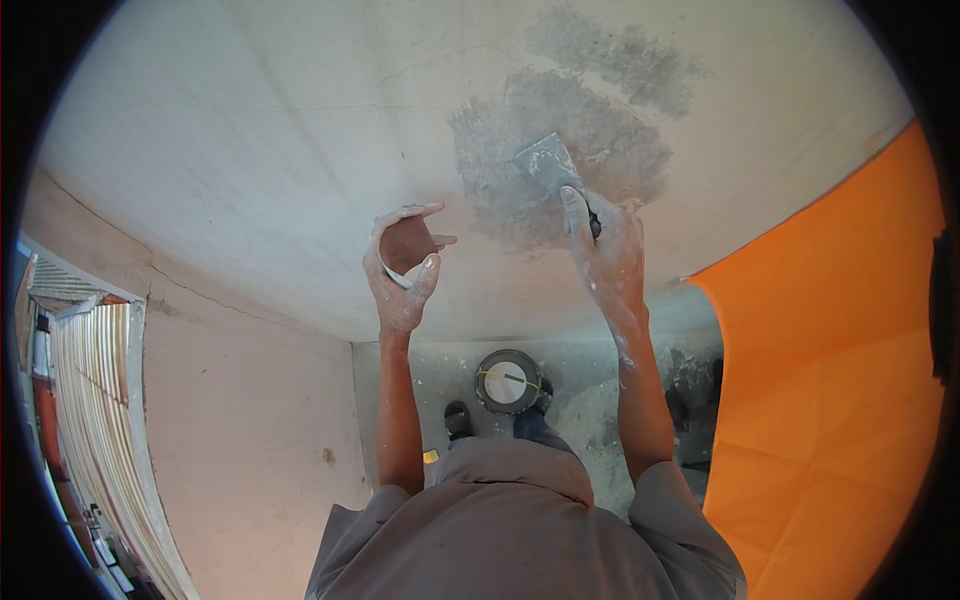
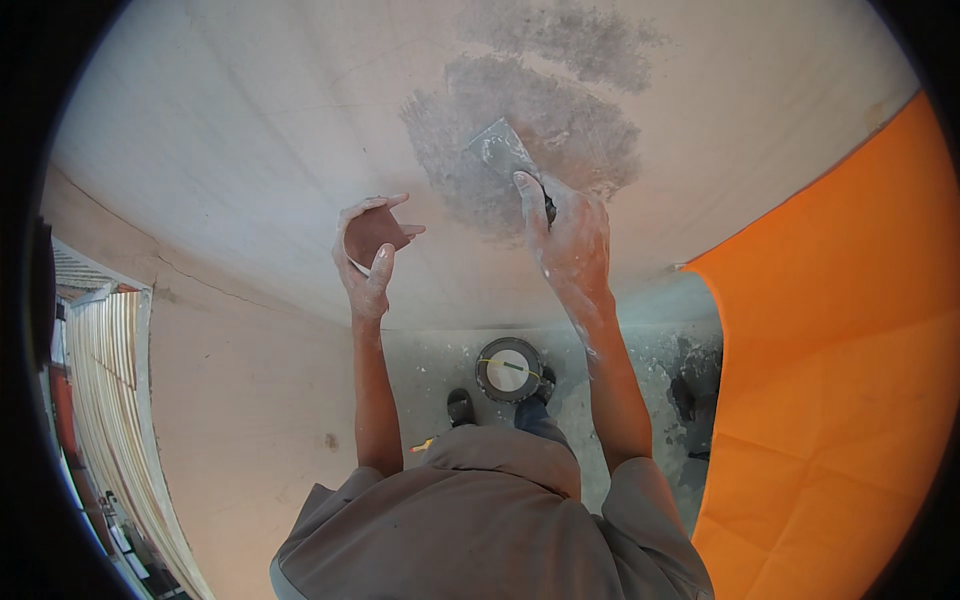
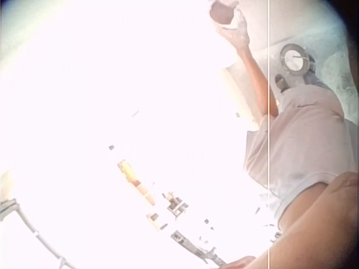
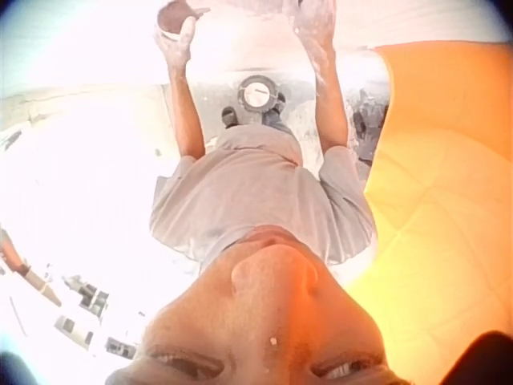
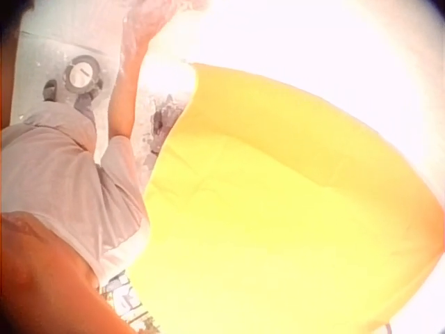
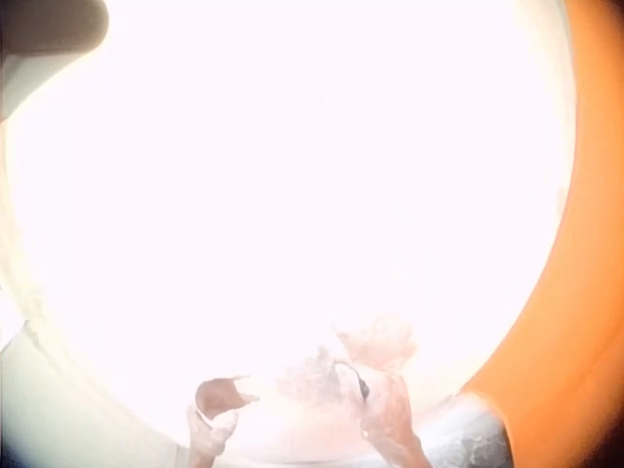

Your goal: The recorder uses sandpaper and a putty knife to sand down a patched area on a wall.

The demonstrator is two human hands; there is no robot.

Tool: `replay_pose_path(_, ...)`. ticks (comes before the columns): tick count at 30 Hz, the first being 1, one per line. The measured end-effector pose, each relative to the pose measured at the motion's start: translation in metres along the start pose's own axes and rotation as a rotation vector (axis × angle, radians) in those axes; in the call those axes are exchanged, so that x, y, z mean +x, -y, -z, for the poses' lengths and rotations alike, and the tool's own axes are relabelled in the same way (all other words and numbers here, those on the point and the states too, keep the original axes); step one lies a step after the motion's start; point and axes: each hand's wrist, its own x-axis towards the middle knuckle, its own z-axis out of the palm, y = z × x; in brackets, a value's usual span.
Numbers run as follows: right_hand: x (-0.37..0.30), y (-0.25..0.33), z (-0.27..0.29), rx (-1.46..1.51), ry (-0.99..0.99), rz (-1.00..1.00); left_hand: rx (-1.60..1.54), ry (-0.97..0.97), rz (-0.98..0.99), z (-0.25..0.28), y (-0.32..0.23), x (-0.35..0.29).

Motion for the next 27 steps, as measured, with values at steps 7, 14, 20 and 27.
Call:
replay_pose_path(7, -0.105, -0.147, 0.024, 0.47, 0.047, -0.49, 0.093, 0.06, 0.1, -0.017, 0.014, -0.014)
replay_pose_path(14, -0.121, -0.164, 0.021, 0.384, 0.145, -0.442, 0.256, -0.137, -0.19, -0.045, 0.011, -0.01)
replay_pose_path(20, -0.084, -0.164, 0.038, 0.408, 0.068, -0.395, 0.962, 0.083, -0.95, -0.106, -0.017, 0.048)
replay_pose_path(27, -0.071, -0.172, 0.052, 0.503, -0.042, -0.452, 1.255, -0.066, -1.145, -0.134, 0.004, 0.14)
